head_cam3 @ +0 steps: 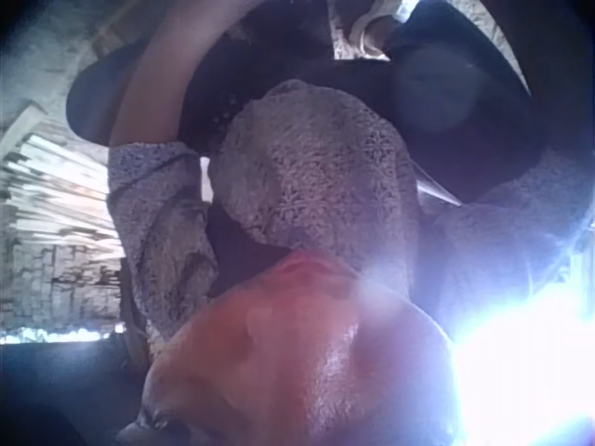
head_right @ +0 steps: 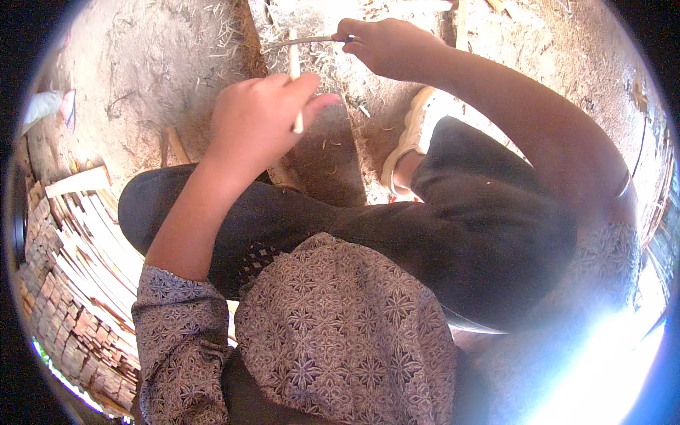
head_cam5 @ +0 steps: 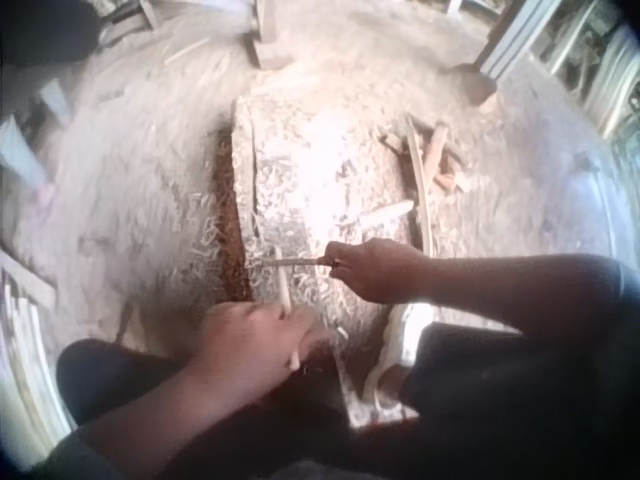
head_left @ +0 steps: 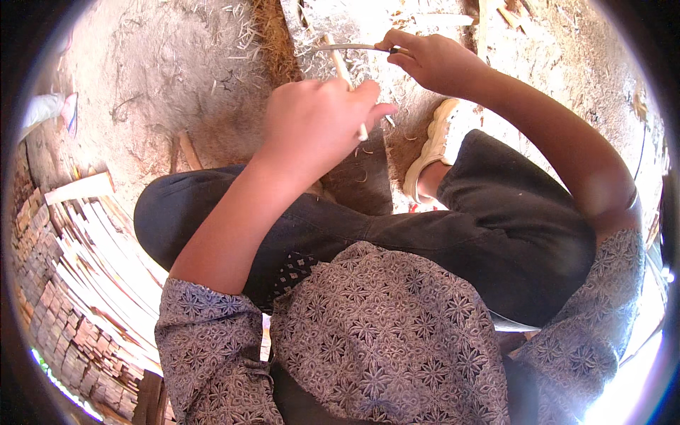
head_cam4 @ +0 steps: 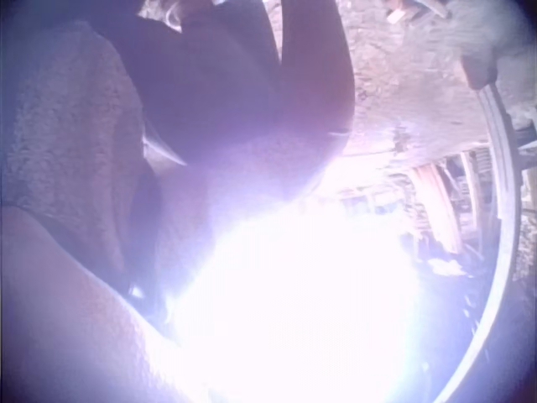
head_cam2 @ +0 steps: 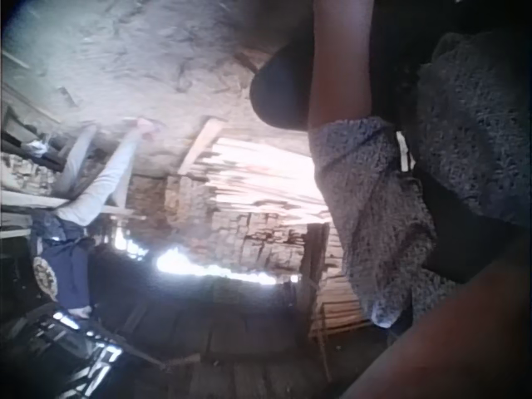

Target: The person sits on the ground and uses a knife to shave and shape a thin wooden stick. They repeatedly scrape the surface of the stick, rotating it to work on different sides, and occasionally inspect the progress.

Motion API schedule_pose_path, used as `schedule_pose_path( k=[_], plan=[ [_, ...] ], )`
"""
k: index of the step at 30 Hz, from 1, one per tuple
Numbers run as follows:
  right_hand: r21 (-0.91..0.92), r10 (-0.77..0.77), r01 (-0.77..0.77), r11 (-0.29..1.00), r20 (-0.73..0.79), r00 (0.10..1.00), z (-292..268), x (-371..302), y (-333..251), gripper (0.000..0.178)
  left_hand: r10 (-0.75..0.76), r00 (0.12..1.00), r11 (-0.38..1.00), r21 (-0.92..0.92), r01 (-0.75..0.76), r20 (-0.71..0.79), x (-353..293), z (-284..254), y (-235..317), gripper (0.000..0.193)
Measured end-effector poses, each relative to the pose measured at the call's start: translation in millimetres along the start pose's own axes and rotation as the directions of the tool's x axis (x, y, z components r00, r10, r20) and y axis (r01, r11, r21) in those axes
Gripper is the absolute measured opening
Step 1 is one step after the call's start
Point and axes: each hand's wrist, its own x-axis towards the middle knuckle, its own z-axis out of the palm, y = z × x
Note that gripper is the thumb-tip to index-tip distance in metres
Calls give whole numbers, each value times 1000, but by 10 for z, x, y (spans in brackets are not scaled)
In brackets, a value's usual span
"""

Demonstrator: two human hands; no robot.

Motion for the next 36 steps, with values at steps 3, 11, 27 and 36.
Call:
schedule_pose_path(
  k=[3,11,27,36],
  plan=[
    [99,35,-35,994,1,999,66,-15,-14,24,-31,994,1000,-10,30,-103,-74,53,-60,35],
    [40,-42,39,998,78,996,-308,-220,-510,24,-42,994,997,-66,36,-98,-9,66,-70,35],
    [94,66,-74,993,86,994,96,356,40,29,3,1000,985,-175,-5,-13,106,9,-103,33],
    [-56,-30,37,998,117,993,86,308,352,28,62,998,977,-205,-65,-22,98,-7,-166,34]
  ],
)
